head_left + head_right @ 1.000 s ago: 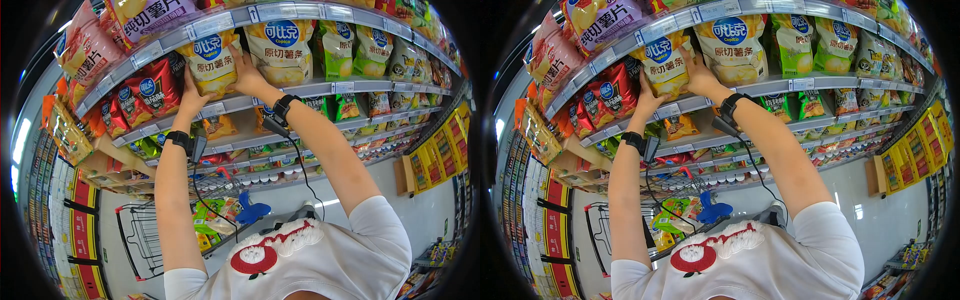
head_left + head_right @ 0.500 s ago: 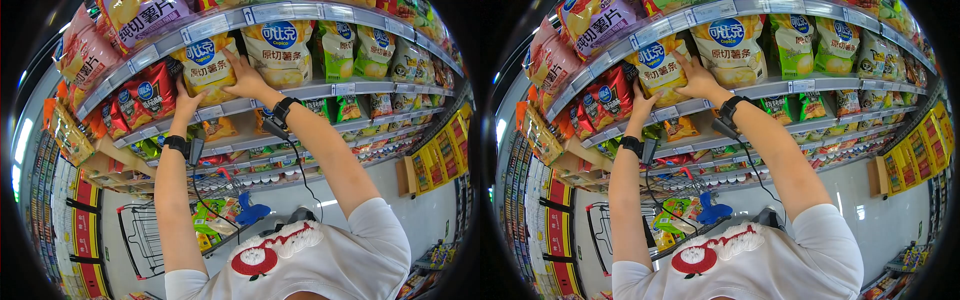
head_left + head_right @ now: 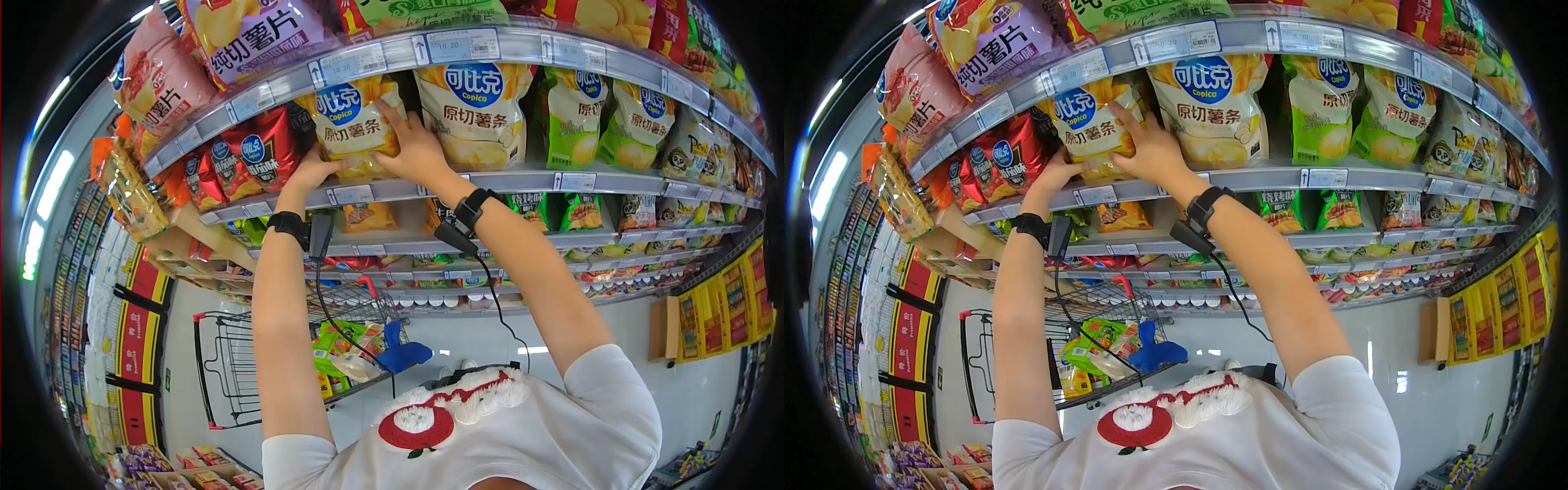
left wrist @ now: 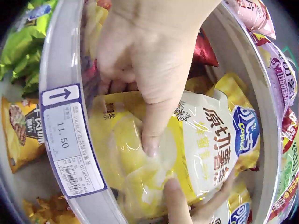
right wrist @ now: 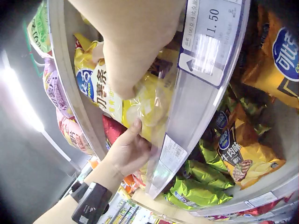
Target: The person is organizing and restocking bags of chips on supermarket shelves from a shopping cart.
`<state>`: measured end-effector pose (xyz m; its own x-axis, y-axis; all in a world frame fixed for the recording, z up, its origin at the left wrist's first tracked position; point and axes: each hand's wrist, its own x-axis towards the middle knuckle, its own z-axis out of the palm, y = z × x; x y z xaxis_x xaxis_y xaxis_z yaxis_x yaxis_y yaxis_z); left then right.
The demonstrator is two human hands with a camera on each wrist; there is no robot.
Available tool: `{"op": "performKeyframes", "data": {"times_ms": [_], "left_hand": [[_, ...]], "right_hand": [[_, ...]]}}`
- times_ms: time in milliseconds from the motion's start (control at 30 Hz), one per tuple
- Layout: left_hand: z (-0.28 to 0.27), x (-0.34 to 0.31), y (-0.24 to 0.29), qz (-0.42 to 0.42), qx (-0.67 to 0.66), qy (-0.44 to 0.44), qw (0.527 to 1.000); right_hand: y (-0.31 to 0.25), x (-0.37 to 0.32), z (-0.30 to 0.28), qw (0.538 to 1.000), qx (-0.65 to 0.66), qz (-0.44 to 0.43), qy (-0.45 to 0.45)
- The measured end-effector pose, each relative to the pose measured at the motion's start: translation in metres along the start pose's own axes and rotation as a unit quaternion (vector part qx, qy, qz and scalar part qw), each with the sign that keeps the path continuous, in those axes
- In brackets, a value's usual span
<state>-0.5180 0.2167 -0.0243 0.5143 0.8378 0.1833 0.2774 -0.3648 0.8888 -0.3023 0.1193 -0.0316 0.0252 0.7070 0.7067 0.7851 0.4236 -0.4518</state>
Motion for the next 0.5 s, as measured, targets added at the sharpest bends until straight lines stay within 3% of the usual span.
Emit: {"op": "performKeyframes", "data": {"times_ms": [267, 500], "left_hand": [[0.002, -0.001, -0.013, 0.000, 0.035, 0.033, 0.999], [0.024, -0.018, -0.017, 0.065, 0.155, 0.189, 0.968]], "right_hand": [[0.004, -0.001, -0.002, 1.000, 0.022, 0.001, 0.004], [0.006, -0.002, 0.004, 1.000, -0.003, -0.005, 0.027]]}}
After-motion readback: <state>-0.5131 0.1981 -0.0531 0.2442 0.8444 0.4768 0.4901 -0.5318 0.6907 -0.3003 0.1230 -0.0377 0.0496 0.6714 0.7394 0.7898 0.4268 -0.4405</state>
